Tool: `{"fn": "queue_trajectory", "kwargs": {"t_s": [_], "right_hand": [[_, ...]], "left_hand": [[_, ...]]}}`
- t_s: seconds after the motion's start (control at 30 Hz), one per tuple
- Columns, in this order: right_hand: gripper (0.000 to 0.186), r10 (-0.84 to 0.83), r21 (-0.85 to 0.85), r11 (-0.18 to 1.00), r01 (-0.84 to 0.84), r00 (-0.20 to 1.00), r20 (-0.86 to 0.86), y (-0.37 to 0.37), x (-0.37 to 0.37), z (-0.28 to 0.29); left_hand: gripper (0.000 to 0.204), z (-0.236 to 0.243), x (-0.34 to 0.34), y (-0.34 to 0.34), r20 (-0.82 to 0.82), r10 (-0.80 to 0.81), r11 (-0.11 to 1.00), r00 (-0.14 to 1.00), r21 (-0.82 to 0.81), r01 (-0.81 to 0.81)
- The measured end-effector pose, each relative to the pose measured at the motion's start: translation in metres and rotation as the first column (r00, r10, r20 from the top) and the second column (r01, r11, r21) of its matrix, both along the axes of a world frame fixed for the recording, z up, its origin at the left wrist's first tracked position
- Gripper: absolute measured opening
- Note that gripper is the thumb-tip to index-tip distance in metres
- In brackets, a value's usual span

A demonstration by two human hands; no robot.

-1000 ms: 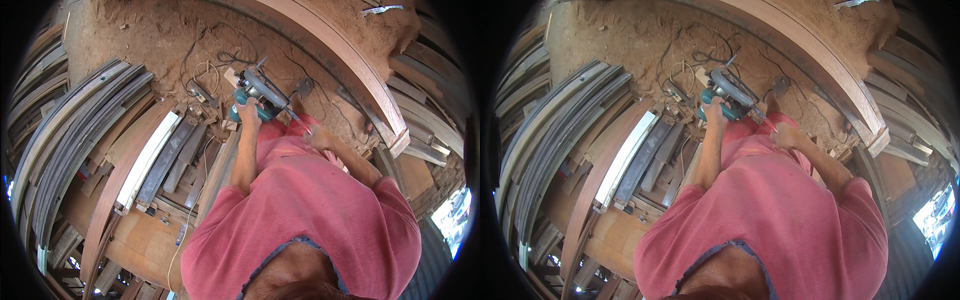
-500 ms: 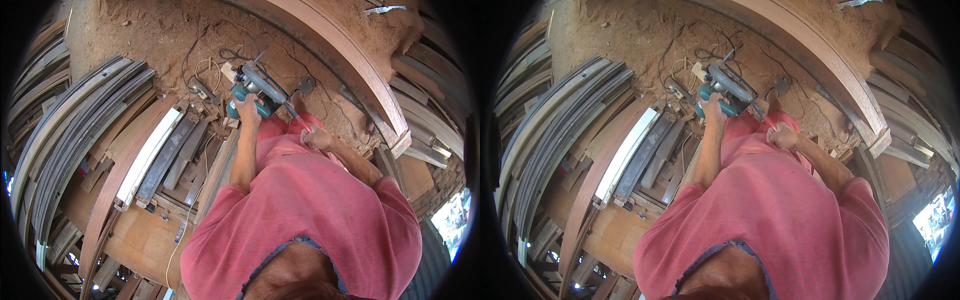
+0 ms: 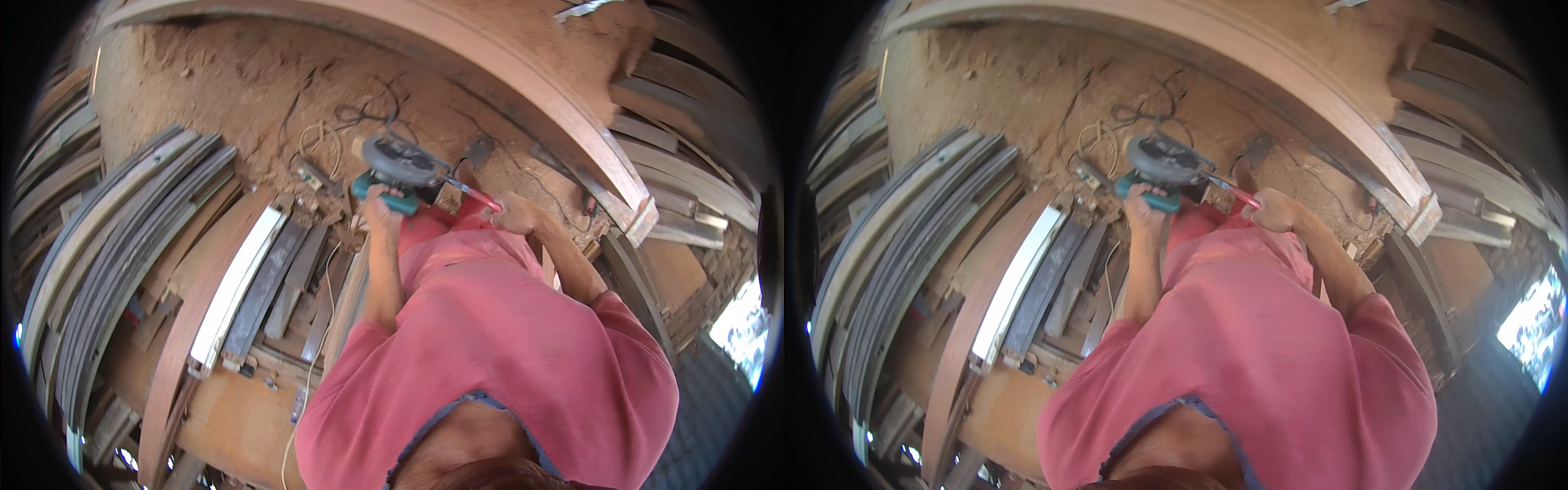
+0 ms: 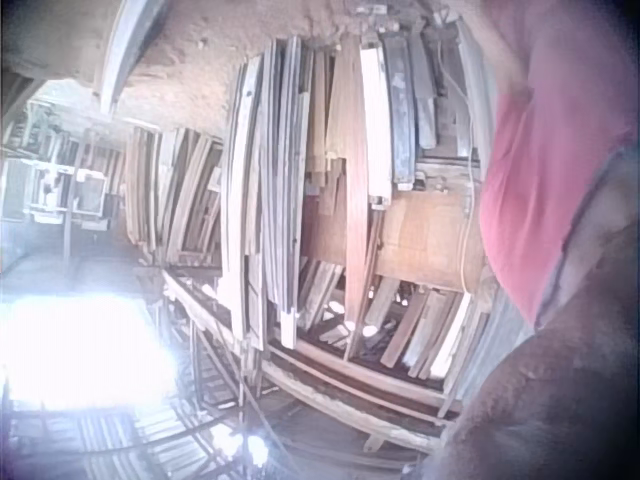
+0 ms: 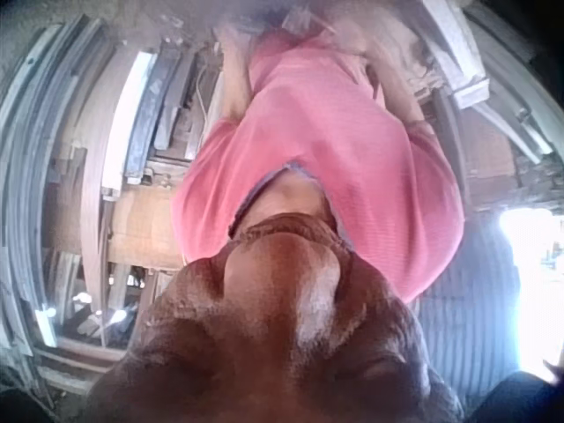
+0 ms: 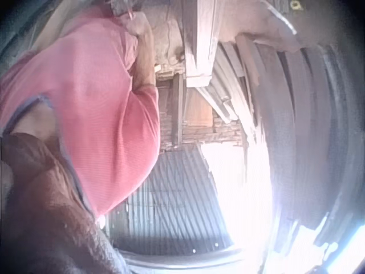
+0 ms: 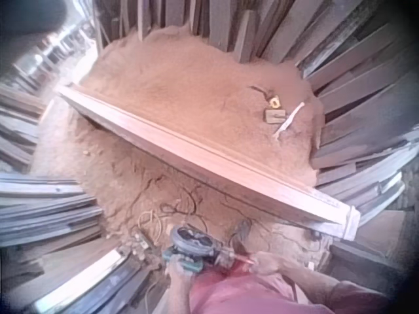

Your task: The person uses a circular saw to cut a long curved wooden plank, then switches to a hand plane and mallet to smooth and shape the plank's edges. The person repeatedly planes the wood, adjusting the plank's position to work on different sections.

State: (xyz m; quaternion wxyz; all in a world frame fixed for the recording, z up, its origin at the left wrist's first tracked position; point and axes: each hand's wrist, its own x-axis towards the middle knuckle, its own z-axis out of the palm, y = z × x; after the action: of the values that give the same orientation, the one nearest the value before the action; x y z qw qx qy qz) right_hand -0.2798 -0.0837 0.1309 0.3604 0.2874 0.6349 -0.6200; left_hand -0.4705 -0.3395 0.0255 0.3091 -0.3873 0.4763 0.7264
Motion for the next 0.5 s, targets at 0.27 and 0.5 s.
{"fn": "queue_trajectory", "kwargs": {"t_s": [0.27, 0.5], "right_hand": [[0.021, -0.744, 0.259, 0.555, 0.791, 0.611, -0.271, 0.117, 0.046, 0.045], [0.021, -0.924, 0.385, -0.077, 0.92, 0.078, -0.373, 0.191, 0.176, -0.023]], "left_hand": [[0.009, -0.017, 0.018, -0.018, 0.123, 0.046, 0.998, 0.991, -0.046, -0.041], [0.01, -0.017, 0.036, -0.015, 0.216, 0.065, 0.995, 0.974, -0.082, -0.049]]}}
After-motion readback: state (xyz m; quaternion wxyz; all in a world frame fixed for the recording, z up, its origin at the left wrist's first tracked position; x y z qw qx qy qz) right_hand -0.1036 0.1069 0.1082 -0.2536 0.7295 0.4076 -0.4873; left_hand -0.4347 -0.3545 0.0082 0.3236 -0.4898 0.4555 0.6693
